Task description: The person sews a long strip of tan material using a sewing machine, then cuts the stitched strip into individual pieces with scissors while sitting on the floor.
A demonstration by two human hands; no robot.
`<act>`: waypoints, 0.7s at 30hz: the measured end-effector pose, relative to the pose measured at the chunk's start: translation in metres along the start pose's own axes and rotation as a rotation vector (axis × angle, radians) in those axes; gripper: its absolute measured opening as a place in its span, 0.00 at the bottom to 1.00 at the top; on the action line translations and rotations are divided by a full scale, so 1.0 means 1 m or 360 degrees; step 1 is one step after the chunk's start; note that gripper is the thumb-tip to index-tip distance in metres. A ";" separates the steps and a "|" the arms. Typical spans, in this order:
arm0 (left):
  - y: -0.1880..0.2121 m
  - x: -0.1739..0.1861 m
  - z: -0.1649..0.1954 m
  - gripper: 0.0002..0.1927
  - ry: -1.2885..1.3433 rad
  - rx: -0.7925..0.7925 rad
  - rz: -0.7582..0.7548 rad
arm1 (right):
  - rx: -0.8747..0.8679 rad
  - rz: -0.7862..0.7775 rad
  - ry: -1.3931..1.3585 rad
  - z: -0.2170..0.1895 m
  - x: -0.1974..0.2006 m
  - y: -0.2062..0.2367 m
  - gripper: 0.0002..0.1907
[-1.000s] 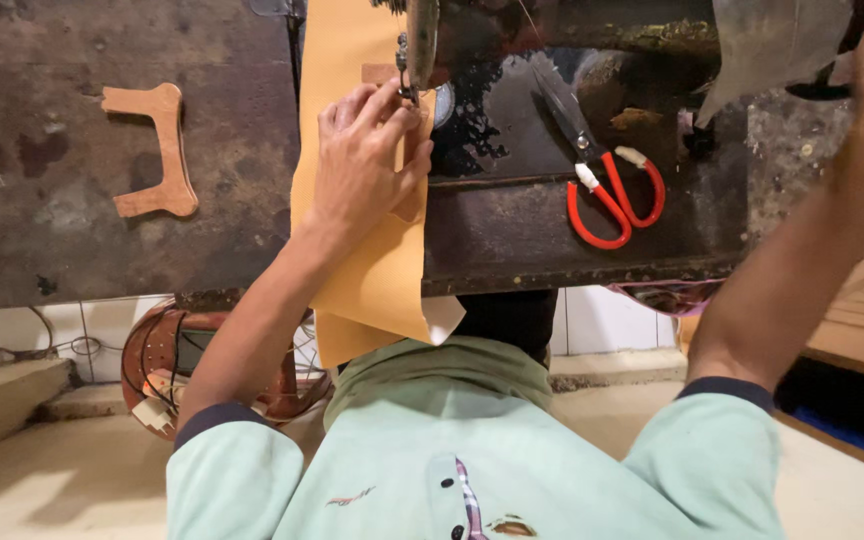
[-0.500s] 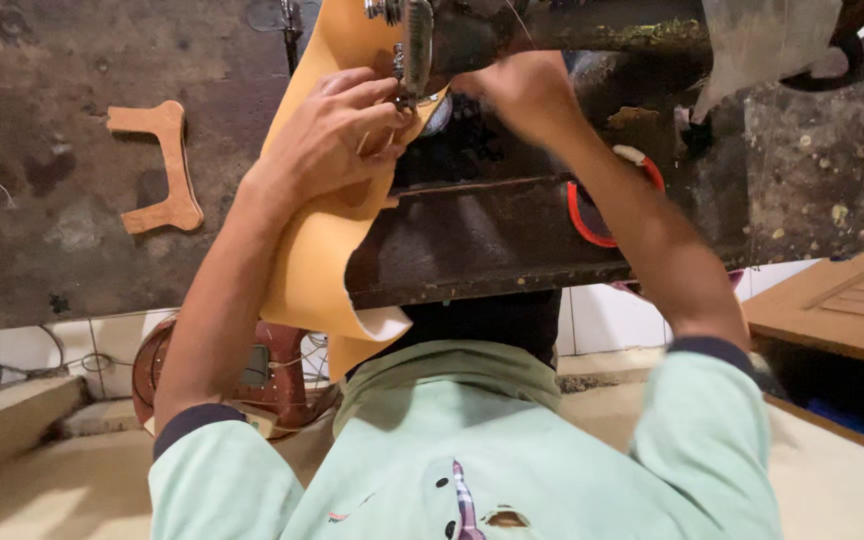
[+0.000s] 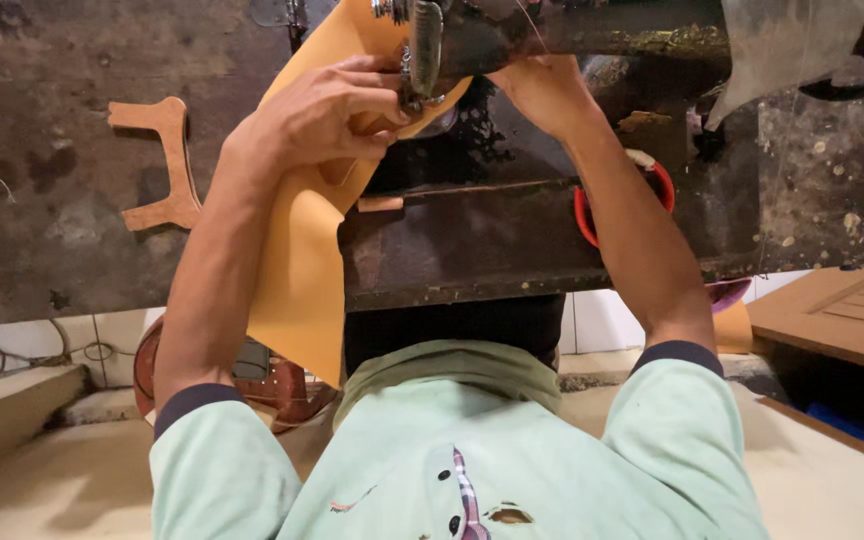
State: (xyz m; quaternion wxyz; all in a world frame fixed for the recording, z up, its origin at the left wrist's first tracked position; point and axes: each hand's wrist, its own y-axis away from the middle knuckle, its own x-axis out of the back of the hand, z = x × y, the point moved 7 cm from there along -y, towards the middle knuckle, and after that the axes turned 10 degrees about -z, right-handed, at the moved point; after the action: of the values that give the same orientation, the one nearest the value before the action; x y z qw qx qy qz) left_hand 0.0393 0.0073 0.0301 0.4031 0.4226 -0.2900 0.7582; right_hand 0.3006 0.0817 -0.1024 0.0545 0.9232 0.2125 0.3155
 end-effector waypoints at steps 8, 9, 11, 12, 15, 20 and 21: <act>-0.003 0.001 -0.005 0.16 0.0071 0.0054 -0.0033 | 0.0485 -0.0031 -0.0477 -0.023 -0.003 0.014 0.17; -0.003 0.003 -0.004 0.16 0.0060 0.0031 0.0008 | 0.0444 -0.0077 -0.0846 -0.015 -0.004 0.012 0.26; -0.002 0.004 -0.002 0.15 0.0021 -0.0012 0.0076 | 0.0534 -0.0095 -0.0902 -0.009 -0.006 0.010 0.22; -0.001 0.004 -0.001 0.15 -0.0005 -0.0027 0.0106 | 0.0580 -0.0104 -0.0927 -0.006 -0.007 0.008 0.21; -0.001 0.000 -0.006 0.14 0.0053 0.0056 0.0061 | 0.0357 -0.0050 -0.0740 0.009 -0.010 0.003 0.25; 0.000 0.000 -0.002 0.16 0.0099 -0.0017 0.0080 | 0.0500 0.0005 -0.0633 -0.007 -0.008 0.009 0.11; 0.000 0.001 0.001 0.17 0.0081 -0.0044 0.0098 | 0.0395 0.0030 -0.0536 -0.007 -0.008 0.010 0.10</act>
State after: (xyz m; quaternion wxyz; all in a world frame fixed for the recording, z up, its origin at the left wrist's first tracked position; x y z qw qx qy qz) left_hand 0.0393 0.0067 0.0311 0.3926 0.3884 -0.3029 0.7767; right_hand 0.2942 0.0690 -0.0986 -0.0278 0.9645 0.2288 0.1285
